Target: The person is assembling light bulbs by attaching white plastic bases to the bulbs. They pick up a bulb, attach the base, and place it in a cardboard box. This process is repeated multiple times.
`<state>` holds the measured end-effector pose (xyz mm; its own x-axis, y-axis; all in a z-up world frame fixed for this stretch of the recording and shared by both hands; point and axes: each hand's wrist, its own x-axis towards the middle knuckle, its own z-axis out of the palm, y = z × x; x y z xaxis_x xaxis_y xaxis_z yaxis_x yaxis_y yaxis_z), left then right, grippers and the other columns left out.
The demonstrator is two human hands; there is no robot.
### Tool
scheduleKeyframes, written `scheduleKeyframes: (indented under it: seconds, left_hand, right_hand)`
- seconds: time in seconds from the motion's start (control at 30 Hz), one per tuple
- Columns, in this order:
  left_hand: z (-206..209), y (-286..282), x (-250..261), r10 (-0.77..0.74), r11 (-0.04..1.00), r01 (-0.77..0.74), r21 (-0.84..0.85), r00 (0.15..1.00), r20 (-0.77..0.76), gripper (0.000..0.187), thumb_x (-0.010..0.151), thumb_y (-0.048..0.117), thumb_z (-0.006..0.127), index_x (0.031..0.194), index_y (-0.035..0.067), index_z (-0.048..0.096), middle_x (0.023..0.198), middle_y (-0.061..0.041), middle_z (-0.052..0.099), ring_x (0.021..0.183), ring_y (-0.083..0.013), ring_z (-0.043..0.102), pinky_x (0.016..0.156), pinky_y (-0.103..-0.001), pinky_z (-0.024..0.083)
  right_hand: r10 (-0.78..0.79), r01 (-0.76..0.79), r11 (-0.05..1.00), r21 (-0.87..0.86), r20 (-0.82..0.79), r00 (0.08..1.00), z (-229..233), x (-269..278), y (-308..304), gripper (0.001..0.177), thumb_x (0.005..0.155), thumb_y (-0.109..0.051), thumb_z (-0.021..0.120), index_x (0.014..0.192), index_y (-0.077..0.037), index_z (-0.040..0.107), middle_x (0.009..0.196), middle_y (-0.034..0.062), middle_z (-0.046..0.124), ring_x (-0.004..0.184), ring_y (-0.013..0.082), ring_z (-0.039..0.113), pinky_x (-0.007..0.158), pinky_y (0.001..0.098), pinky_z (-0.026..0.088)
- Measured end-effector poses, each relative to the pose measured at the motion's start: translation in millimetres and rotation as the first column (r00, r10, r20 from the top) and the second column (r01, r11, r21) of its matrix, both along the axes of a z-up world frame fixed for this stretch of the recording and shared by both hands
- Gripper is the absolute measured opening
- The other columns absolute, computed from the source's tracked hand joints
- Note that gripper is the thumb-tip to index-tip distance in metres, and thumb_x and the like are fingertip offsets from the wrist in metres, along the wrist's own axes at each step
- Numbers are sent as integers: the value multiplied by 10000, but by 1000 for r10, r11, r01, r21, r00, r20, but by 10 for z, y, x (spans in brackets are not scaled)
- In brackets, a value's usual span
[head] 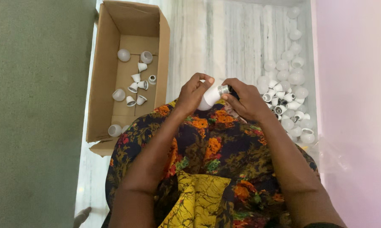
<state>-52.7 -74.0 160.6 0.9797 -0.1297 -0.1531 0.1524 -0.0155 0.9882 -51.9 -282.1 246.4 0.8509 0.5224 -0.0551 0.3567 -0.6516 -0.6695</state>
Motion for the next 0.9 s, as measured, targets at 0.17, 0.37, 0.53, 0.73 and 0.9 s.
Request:
scheduleKeyframes:
  seconds: [0.17, 0.37, 0.53, 0.73, 0.9]
  left_hand:
    - [-9, -15, -33, -40, 898, -13, -440, 993, -109, 433, 934, 473, 609, 1101, 78, 664, 938, -30, 716, 761, -146, 715, 550, -315, 568]
    - [163, -61, -122, 173, 977, -150, -153, 973, 153, 314, 1005, 355, 666, 1033, 50, 736, 920, -96, 735, 802, -163, 698, 715, -310, 566]
    - [488, 62, -249, 111, 924, -350, 151, 626, 772, 302, 1016, 322, 681, 1114, 36, 689, 1077, -124, 693, 1000, -270, 687, 871, -379, 562]
    - [393, 23, -183, 159, 909, -386, 159, 671, 724, 284, 1030, 331, 673, 1114, 60, 697, 1058, -112, 700, 972, -255, 702, 855, -368, 570]
    - [82, -2, 36, 275, 959, -282, 29, 951, 141, 360, 953, 408, 662, 1007, 57, 719, 844, -63, 731, 738, -181, 705, 656, -334, 557]
  right_hand:
    - [34, -67, 994, 91, 326, 945, -169, 51, -168, 376, 1031, -429, 618, 1061, -56, 576, 819, 108, 623, 657, 248, 630, 589, 382, 471]
    - [2, -30, 993, 111, 251, 968, -436, -20, -244, 524, 1041, -554, 502, 900, -52, 562, 709, 73, 549, 583, 194, 560, 536, 364, 416]
    - [-138, 341, 806, 484, -407, 903, -720, -84, -125, 618, 1086, -632, 472, 825, -79, 555, 679, 46, 495, 620, 175, 467, 563, 334, 379]
    - [-179, 496, 754, 430, -592, 785, -531, -99, 45, 574, 1060, -638, 459, 1010, -77, 564, 747, 63, 596, 625, 158, 586, 556, 299, 506]
    - [5, -9, 1000, 21, 199, 980, -109, -104, 26, 458, 982, -393, 635, 1306, -74, 585, 1023, 145, 693, 693, 223, 707, 604, 363, 560]
